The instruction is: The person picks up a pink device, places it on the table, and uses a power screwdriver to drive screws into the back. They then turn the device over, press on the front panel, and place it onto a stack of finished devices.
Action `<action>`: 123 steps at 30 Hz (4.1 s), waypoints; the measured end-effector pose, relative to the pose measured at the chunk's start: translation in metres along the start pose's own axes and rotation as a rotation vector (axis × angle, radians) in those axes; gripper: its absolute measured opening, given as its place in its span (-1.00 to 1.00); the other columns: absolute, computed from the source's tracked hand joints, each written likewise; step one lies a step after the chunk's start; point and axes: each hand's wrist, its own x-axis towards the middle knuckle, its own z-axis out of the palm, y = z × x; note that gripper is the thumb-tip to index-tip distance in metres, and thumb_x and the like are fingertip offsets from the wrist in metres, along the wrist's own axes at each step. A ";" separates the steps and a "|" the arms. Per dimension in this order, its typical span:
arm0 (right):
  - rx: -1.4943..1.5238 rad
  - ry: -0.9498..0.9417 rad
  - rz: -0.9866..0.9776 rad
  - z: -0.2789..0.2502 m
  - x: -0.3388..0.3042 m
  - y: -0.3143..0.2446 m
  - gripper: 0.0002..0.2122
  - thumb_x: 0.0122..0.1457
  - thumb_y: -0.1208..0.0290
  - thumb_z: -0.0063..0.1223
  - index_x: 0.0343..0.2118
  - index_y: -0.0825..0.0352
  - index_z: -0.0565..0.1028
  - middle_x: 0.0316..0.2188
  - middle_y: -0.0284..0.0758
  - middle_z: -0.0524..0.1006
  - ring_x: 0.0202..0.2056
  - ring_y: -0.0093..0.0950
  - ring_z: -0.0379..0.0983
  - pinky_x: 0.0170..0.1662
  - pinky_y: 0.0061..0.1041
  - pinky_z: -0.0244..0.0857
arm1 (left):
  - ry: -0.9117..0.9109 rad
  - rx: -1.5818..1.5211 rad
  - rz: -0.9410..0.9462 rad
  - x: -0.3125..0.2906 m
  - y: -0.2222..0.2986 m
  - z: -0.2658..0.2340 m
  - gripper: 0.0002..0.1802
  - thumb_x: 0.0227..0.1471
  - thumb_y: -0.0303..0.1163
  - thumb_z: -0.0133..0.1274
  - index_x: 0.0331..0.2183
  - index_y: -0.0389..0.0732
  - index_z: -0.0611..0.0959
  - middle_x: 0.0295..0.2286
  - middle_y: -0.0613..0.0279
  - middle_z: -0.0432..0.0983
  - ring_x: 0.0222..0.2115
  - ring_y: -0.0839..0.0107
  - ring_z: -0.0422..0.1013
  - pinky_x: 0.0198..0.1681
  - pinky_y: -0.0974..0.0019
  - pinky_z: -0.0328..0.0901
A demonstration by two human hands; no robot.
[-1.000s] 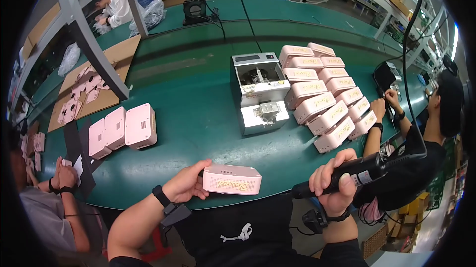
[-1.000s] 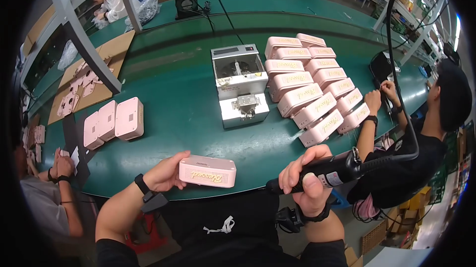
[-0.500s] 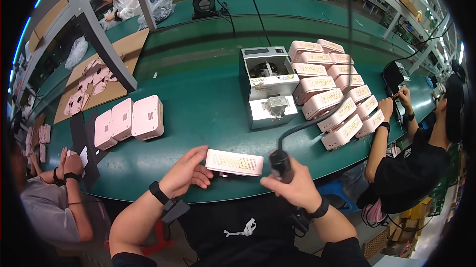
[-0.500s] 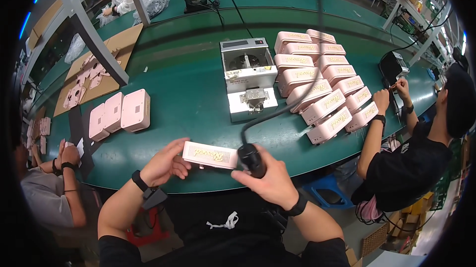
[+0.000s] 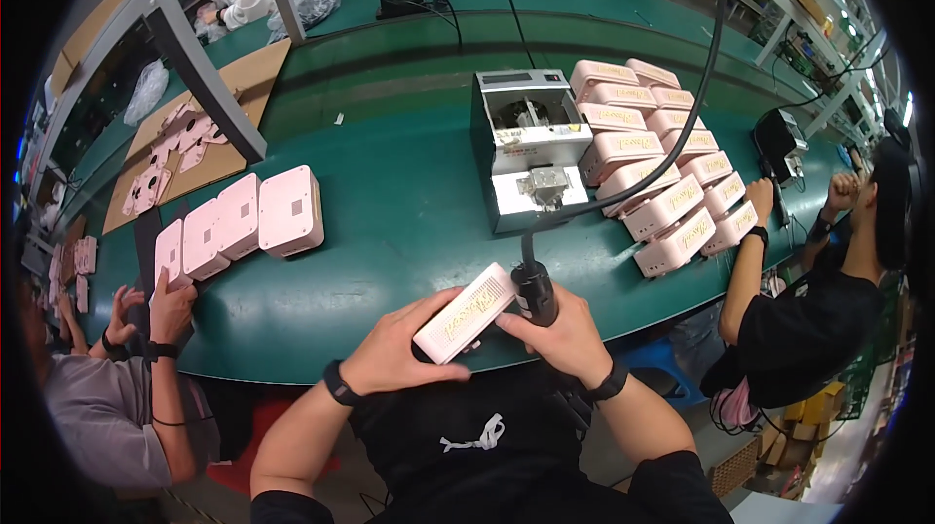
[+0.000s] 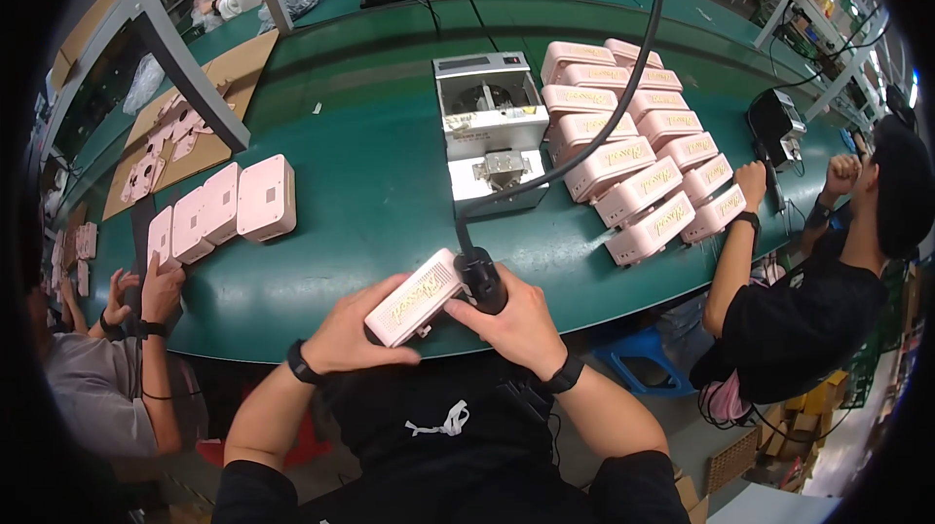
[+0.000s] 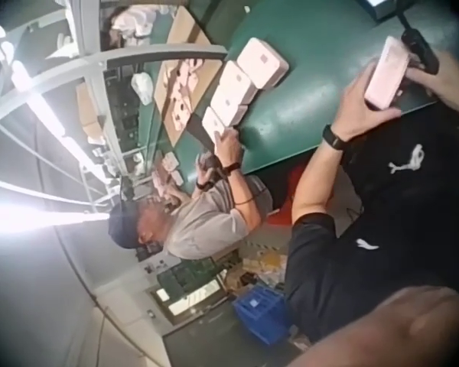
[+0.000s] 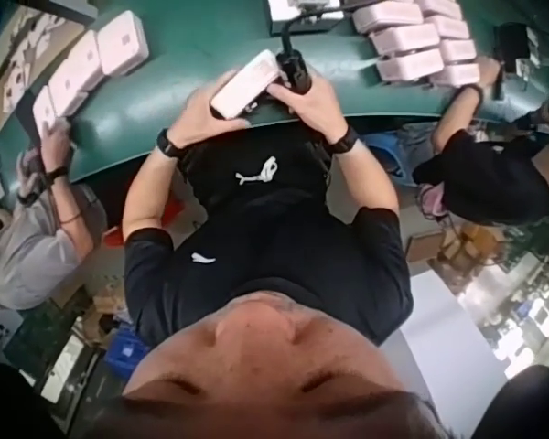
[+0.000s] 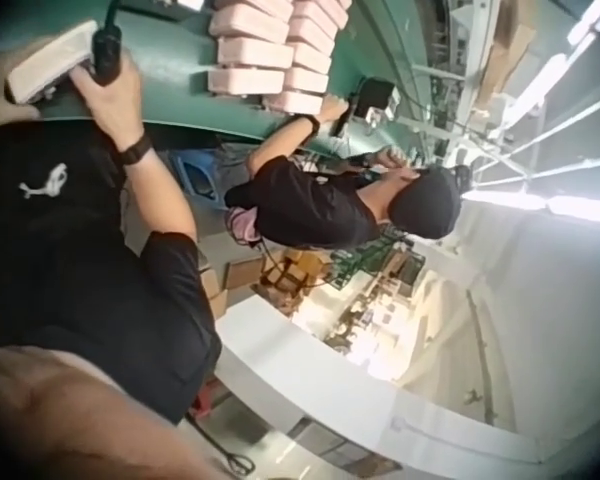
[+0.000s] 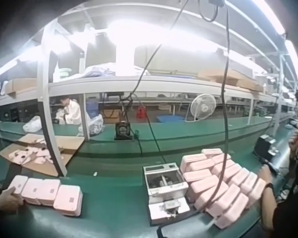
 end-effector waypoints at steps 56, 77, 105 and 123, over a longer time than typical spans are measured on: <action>0.359 0.728 0.057 -0.138 -0.042 0.057 -0.69 0.14 0.42 0.26 -0.15 0.41 0.38 -0.39 -0.28 0.52 -0.64 -0.51 0.43 -0.62 -0.52 0.32 | 0.401 0.209 0.230 0.151 0.032 0.105 -0.35 -0.10 -0.33 0.32 0.05 -0.21 0.48 -0.15 -0.03 0.52 -0.18 -0.01 0.49 -0.12 0.11 0.41; 0.408 0.860 -0.005 -0.123 -0.050 0.070 -0.55 0.17 0.42 0.22 0.07 0.45 0.34 -0.38 -0.22 0.55 -0.65 -0.51 0.40 -0.58 -0.54 0.30 | 0.556 0.526 0.343 0.148 0.035 0.091 -0.33 -0.15 -0.30 0.35 0.06 -0.09 0.54 -0.09 0.15 0.43 -0.13 0.16 0.43 -0.13 0.19 0.41; 0.576 0.293 -0.562 -0.064 -0.025 -0.008 -0.57 0.16 0.20 0.28 -0.11 0.29 0.27 -0.52 -0.34 0.39 -0.56 -0.47 0.38 -0.42 -0.45 0.35 | 0.359 0.750 0.052 0.000 0.000 0.001 -0.14 -0.23 -0.08 0.41 0.10 -0.14 0.47 0.14 -0.22 0.18 0.16 -0.18 0.19 0.27 -0.08 0.10; 0.394 0.380 -0.643 -0.072 0.110 -0.114 -0.83 0.29 0.33 0.01 -0.27 0.32 0.34 -0.62 -0.34 0.40 -0.67 -0.49 0.35 -0.57 -0.47 0.30 | -0.091 0.202 0.186 0.072 -0.033 -0.014 0.11 -0.39 -0.05 0.53 0.20 -0.09 0.37 0.15 -0.04 0.18 0.14 -0.05 0.25 0.15 0.07 0.29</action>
